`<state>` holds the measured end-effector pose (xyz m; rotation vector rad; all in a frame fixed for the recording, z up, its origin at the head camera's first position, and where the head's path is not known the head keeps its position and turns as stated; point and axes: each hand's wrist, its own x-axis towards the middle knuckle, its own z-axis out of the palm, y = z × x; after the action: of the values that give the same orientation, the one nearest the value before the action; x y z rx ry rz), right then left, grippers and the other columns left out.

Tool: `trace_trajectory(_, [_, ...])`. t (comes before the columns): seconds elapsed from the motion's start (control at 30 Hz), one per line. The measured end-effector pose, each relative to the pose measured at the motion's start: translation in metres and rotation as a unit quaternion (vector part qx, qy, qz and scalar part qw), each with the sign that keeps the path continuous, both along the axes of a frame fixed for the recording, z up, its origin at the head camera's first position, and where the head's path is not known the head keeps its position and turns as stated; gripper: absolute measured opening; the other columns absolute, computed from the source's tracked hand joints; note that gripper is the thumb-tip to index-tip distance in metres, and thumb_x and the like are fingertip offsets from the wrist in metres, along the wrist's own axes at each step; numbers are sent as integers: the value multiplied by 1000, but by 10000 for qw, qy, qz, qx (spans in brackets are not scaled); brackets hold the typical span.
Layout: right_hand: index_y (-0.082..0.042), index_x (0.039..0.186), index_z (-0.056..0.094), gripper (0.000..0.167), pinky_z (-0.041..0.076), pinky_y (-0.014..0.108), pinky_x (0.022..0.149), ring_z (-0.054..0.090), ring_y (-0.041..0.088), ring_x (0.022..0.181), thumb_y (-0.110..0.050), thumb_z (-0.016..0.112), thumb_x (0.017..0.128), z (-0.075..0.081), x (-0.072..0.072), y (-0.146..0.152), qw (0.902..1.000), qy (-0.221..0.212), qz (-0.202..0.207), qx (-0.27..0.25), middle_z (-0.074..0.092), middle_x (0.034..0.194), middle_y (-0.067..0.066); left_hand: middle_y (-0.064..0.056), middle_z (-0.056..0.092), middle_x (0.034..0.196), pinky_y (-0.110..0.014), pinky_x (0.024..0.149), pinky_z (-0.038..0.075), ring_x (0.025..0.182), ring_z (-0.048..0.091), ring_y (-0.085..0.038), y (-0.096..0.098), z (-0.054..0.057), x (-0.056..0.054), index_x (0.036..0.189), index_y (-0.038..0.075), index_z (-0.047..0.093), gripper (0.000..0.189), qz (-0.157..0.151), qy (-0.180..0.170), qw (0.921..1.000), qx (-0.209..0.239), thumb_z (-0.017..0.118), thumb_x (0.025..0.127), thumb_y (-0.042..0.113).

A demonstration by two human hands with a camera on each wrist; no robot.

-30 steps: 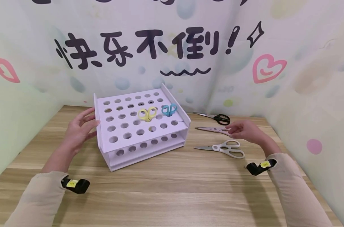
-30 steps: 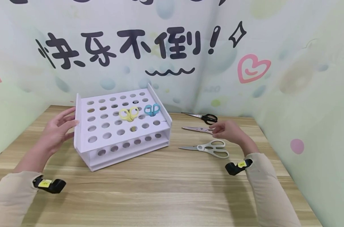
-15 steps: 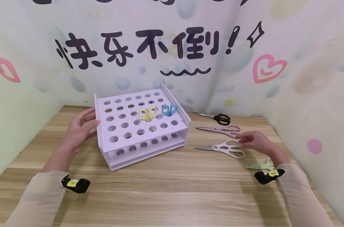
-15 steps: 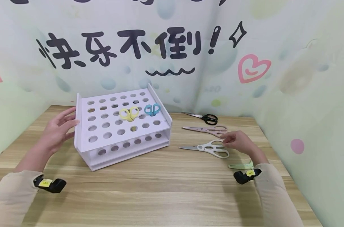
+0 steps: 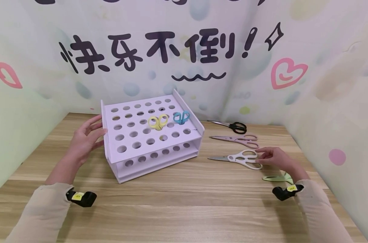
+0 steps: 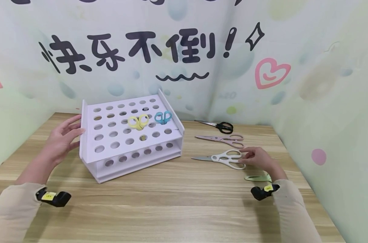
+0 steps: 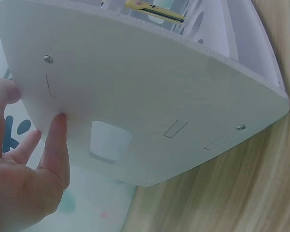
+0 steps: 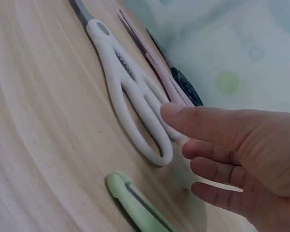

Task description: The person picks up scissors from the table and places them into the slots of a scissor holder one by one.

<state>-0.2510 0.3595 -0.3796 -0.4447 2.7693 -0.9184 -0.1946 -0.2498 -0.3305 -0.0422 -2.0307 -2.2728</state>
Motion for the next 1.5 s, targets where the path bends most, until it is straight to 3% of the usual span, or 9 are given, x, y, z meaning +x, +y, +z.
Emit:
trace_trajectory(0.97, [9,130,43,68,35,25,55,42,15,65,-22,73,78,-18,-4,-9,9995,164,-91,241,49,73,5,2,41,112,-19,67,52,88,55,-5,0,-1,0,142,14,34,61,-2,33,9999,97,62,88,9])
trace_trajectory(1.27, [11,129,43,65,36,23,55,44,14,64,-18,73,79,-22,-5,-7,9998,65,-202,48,51,73,5,1,41,113,-19,67,52,89,55,-5,-1,-2,0,142,14,34,61,-24,38,9999,119,62,88,9])
trace_trajectory(1.5, [11,125,47,61,42,22,58,49,13,68,-14,75,77,-26,-5,-6,9989,265,-261,-288,55,79,8,1,42,113,-19,67,52,88,56,-5,-1,-2,-2,142,14,33,60,-34,46,9999,162,60,88,6])
